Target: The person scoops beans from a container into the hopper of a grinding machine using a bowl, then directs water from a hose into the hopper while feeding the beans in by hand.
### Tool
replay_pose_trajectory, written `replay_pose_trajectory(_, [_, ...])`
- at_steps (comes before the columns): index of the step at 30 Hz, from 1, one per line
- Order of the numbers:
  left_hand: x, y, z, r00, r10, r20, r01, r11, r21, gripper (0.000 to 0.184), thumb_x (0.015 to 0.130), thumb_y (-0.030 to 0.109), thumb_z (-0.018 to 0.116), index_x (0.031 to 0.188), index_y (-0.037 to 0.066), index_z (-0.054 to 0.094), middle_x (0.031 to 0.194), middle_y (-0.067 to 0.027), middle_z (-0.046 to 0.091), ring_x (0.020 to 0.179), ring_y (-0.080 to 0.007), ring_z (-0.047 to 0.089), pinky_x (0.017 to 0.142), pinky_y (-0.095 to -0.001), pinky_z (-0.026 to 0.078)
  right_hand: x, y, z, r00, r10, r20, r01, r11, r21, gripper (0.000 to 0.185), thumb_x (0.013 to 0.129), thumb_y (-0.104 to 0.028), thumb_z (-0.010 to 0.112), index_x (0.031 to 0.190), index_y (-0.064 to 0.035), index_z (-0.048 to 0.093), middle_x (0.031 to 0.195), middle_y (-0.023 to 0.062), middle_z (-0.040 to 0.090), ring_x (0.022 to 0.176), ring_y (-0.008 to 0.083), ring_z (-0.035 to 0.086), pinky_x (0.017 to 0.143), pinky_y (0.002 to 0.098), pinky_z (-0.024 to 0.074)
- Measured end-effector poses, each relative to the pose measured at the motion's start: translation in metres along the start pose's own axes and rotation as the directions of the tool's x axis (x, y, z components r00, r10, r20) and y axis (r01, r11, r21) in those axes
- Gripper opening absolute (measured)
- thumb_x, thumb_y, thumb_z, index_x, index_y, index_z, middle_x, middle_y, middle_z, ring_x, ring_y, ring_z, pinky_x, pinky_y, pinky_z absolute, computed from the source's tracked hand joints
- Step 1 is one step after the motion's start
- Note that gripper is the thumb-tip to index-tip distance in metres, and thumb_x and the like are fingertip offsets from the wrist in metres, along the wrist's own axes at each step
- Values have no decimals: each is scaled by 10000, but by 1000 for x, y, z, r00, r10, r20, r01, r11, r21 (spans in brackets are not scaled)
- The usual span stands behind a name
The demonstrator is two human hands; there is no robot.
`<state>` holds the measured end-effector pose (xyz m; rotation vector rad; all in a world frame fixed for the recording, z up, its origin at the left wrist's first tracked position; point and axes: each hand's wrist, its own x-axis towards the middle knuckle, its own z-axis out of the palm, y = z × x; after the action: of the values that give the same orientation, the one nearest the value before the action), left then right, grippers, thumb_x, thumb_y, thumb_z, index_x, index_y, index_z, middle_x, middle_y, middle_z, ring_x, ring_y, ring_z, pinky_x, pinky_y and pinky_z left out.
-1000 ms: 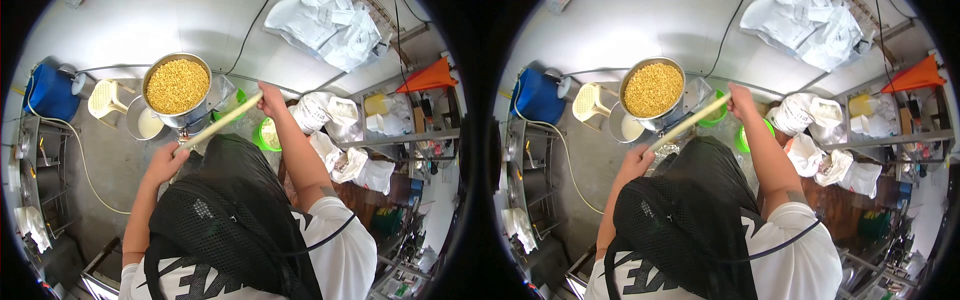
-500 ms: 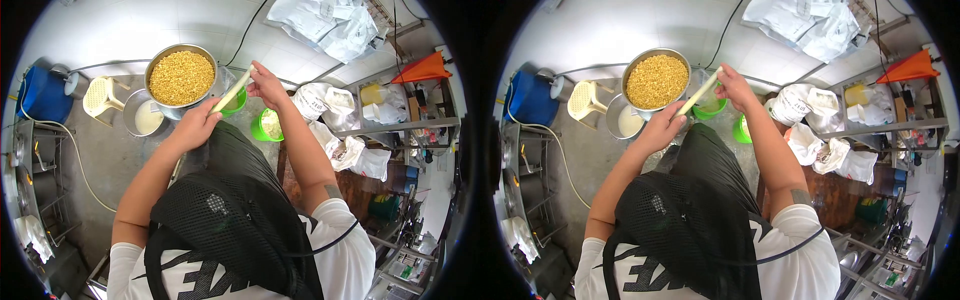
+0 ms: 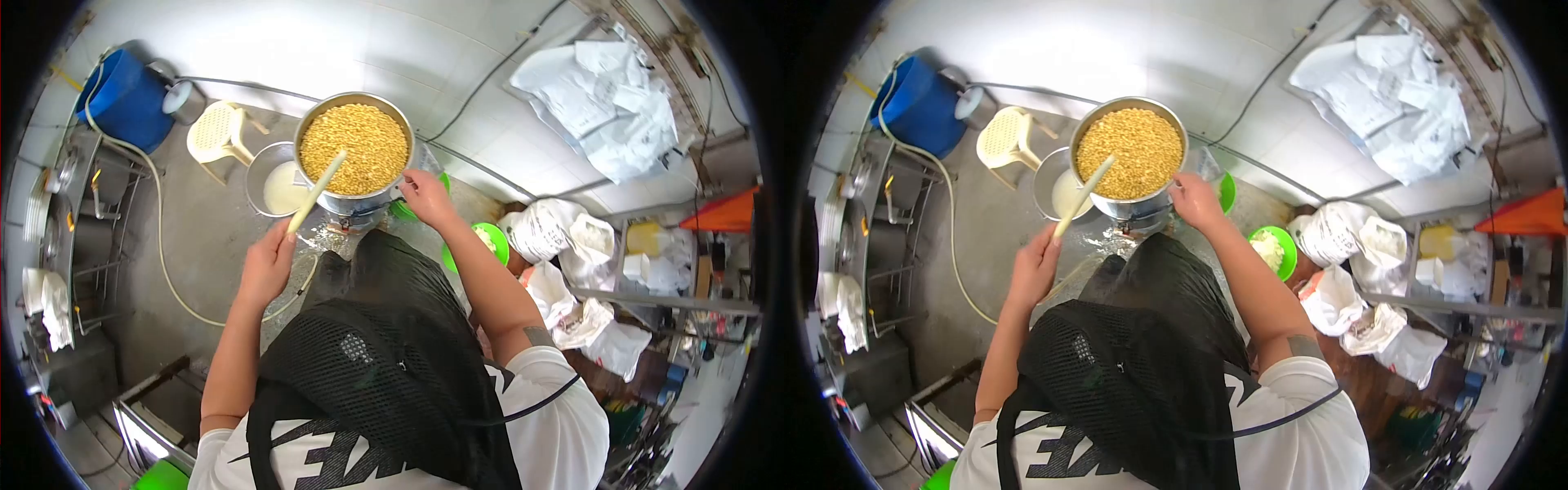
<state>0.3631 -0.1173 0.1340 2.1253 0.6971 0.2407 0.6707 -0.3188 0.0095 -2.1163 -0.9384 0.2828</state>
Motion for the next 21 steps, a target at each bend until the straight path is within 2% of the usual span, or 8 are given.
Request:
replay_pose_trajectory(1, [-6,-3,0,999,-39,-17,39,999,-9,354,1072,218,574,1391,76,629,931,-197,703,845,-307,700,831,-393,541,9,-7,8,988,-152,2,152,986,-69,349,932,-198,700,1221,-3,697,1148,221,715,1054,408,683,945,483,540])
replay_pose_trajectory(6, [-23,20,11,980,-197,5,196,978,-77,363,1058,223,599,1393,87,634,1008,-230,720,932,-337,731,871,-411,551,58,-25,50,917,-332,221,356,931,-76,335,891,-200,727,1166,-10,706,1145,209,697,1115,413,644,991,494,518])
replay_pose_trajectory(8, [-26,21,18,968,-237,78,244,963,-113,359,1052,226,610,1380,85,647,1043,-228,724,967,-342,731,881,-409,550,79,-29,65,853,-101,512,314,884,-347,483,885,-238,727,1325,-50,657,1370,205,633,1245,431,595,1052,496,500])
replay_pose_trajectory(9, [-27,23,18,966,-255,52,259,959,-119,359,1052,226,610,1380,85,647,1043,-228,724,967,-342,731,881,-409,550,86,-27,73,838,-124,531,342,878,-335,483,885,-238,727,1325,-50,657,1370,205,633,1245,431,595,1052,496,500])
replay_pose_trajectory(12, [-27,35,17,968,-222,116,240,956,-169,348,1048,209,609,1370,82,651,1027,-214,723,941,-351,719,866,-413,547,110,-30,82,803,-13,595,316,857,-408,785,918,-240,663,1628,-130,348,1697,178,316,1415,471,472,1178,508,426])
replay_pose_trajectory(15, [-27,41,14,967,-242,82,253,951,-177,334,1050,195,604,1358,76,653,1011,-217,718,909,-354,706,851,-420,544,139,-5,100,829,-45,558,323,852,-412,794,912,-222,667,1627,-137,332,1693,166,317,1383,472,503,1171,498,437])
replay_pose_trajectory(19, [-33,33,15,972,-217,-91,198,963,-183,316,1055,185,598,1338,56,654,955,-205,703,839,-296,681,811,-399,536,191,-18,87,845,-61,532,196,960,-201,550,886,-281,757,1389,-89,642,1488,198,569,1282,426,593,1095,463,490])
replay_pose_trajectory(21, [-35,34,8,948,-298,-114,266,935,-236,302,1061,175,594,1324,41,658,897,-174,688,788,-223,642,764,-371,522,217,-31,74,823,26,567,182,934,-307,480,886,-344,758,1293,-94,711,1379,189,641,1270,403,609,1081,464,497])
